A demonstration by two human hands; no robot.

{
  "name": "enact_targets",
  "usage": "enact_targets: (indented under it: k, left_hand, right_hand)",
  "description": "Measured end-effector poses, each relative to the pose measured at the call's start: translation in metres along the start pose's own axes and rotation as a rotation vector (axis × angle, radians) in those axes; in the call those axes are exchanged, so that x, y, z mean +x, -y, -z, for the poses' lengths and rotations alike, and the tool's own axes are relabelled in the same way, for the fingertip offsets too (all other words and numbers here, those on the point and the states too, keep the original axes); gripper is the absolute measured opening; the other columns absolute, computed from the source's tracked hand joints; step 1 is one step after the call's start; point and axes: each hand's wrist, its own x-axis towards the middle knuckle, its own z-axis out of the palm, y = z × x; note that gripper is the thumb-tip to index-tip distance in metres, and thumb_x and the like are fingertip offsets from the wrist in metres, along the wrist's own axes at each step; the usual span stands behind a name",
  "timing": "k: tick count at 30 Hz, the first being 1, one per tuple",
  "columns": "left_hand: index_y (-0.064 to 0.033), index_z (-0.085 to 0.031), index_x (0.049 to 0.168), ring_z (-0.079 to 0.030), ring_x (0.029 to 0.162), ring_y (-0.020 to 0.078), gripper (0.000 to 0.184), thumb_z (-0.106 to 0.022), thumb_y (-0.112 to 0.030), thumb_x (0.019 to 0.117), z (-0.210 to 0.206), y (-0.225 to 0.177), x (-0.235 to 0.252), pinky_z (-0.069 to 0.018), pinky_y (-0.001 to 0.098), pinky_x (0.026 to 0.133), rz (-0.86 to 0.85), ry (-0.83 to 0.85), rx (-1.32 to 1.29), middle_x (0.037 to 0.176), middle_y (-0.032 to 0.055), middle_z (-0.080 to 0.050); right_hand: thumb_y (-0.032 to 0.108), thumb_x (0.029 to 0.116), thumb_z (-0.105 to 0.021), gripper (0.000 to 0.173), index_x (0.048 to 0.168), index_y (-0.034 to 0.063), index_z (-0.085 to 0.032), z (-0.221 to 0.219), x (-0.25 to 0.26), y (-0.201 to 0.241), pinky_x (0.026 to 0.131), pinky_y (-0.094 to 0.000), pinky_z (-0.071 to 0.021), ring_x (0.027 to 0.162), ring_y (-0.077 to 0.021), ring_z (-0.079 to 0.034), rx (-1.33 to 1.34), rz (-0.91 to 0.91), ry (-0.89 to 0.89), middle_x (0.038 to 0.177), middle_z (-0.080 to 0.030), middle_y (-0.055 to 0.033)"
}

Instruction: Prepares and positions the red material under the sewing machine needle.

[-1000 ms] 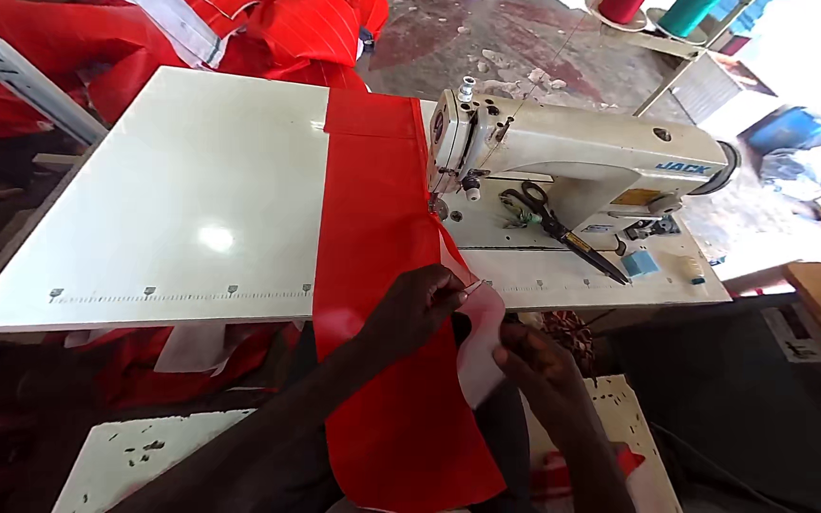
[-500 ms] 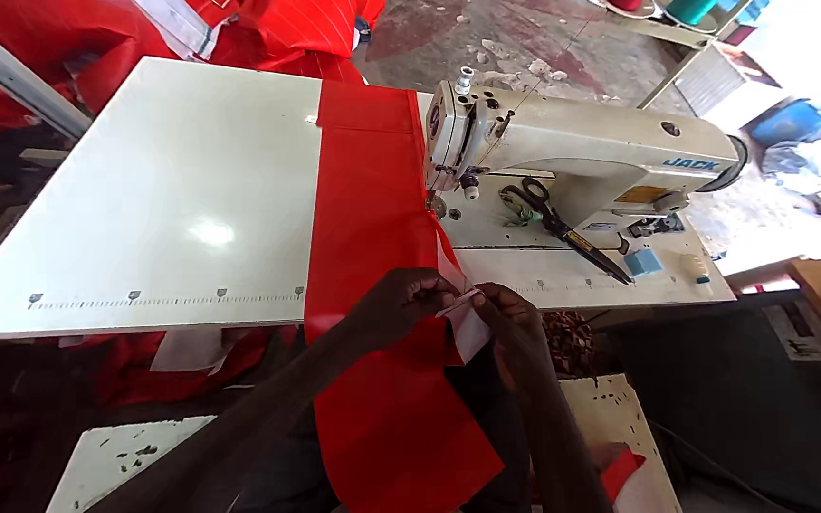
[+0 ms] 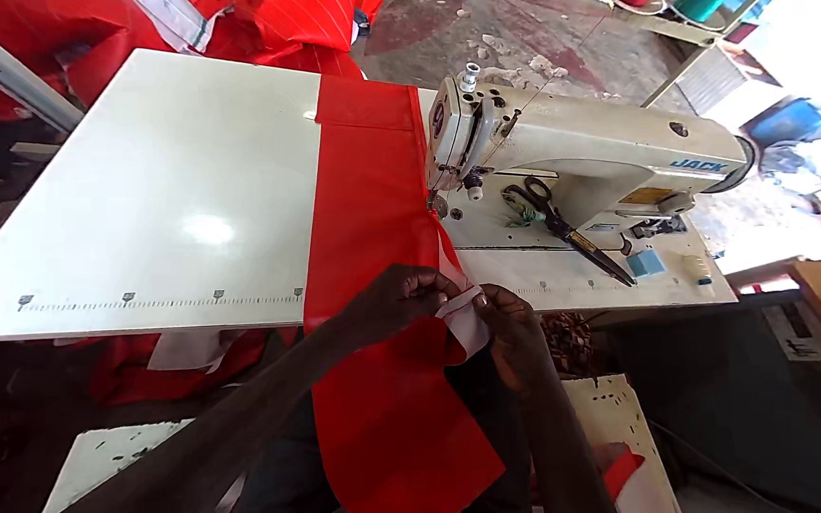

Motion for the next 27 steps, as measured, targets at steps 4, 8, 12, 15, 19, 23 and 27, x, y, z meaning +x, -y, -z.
enact_targets:
  k: [4,8,12,15,19,23,27]
  left_hand:
    - [-0.0085,-0.073,0.110,-0.068,0.080,0.0090,0.016,-0.059,-0.009,0.1025,0.001,-0.001,0.001,-0.0592,0.0246,0.074,-0.011,0.010,0.055,0.093,0.0007,-0.073]
    - [-0.0100,-0.074,0.109,-0.069,0.079,0.0077,0.014,-0.062,-0.009,0.1012,-0.001,-0.001,0.001,-0.0596,0.0245,0.074,-0.009,-0.012,0.088,0.093,-0.0008,-0.073]
    - [-0.0081,-0.074,0.108,-0.068,0.077,0.0102,0.012,-0.066,-0.009,0.0993,-0.004,-0.001,0.000,-0.0592,0.0251,0.071,0.018,-0.042,0.024,0.092,0.0012,-0.073]
    - [-0.0078,-0.073,0.108,-0.069,0.079,0.0099,0.012,-0.068,-0.009,0.0976,-0.007,0.003,0.001,-0.0598,0.0251,0.073,0.005,-0.070,0.014,0.093,0.0011,-0.073]
    - [-0.0095,-0.073,0.109,-0.069,0.080,0.0102,0.013,-0.070,-0.010,0.0963,-0.008,0.002,0.000,-0.0601,0.0258,0.072,0.023,-0.065,0.023,0.094,0.0004,-0.074]
    - [-0.0096,-0.072,0.110,-0.069,0.081,0.0108,0.017,-0.074,-0.012,0.0936,-0.012,0.004,0.000,-0.0597,0.0263,0.072,0.042,-0.073,0.003,0.094,0.0010,-0.073]
    - [-0.0090,-0.071,0.109,-0.069,0.080,0.0114,0.017,-0.075,-0.011,0.0925,-0.016,0.004,-0.002,-0.0594,0.0266,0.071,0.044,-0.105,-0.007,0.093,0.0016,-0.072]
  right_hand:
    - [0.012,0.0992,-0.062,0.014,0.103,0.0062,-0.074,0.000,0.001,-0.001,0.073,-0.0295,-0.0572,0.077,-0.0102,-0.065,0.001,0.000,0.017,0.088,-0.070,-0.0071]
    - [0.011,0.0991,-0.062,0.014,0.104,0.0054,-0.074,0.000,0.001,-0.002,0.074,-0.0297,-0.0574,0.078,-0.0110,-0.065,0.023,-0.005,0.025,0.089,-0.070,-0.0083]
    - [0.011,0.0987,-0.063,0.014,0.103,0.0045,-0.074,-0.003,0.002,-0.003,0.073,-0.0291,-0.0573,0.076,-0.0106,-0.065,0.030,-0.002,-0.009,0.088,-0.070,-0.0082]
    - [0.010,0.0983,-0.064,0.013,0.102,0.0040,-0.075,-0.006,0.002,-0.002,0.072,-0.0289,-0.0571,0.076,-0.0107,-0.065,0.045,0.007,-0.042,0.087,-0.070,-0.0084]
    - [0.009,0.0980,-0.065,0.012,0.101,0.0029,-0.075,-0.007,0.000,-0.002,0.070,-0.0297,-0.0571,0.075,-0.0118,-0.065,0.064,-0.010,-0.071,0.087,-0.070,-0.0098]
    - [0.009,0.0968,-0.066,0.011,0.101,0.0025,-0.075,-0.006,-0.001,-0.002,0.071,-0.0298,-0.0570,0.075,-0.0124,-0.064,0.075,-0.012,-0.088,0.087,-0.070,-0.0099]
    - [0.008,0.0967,-0.066,0.011,0.100,0.0020,-0.075,-0.009,-0.003,-0.001,0.070,-0.0296,-0.0581,0.074,-0.0122,-0.066,0.111,-0.028,-0.094,0.086,-0.070,-0.0110]
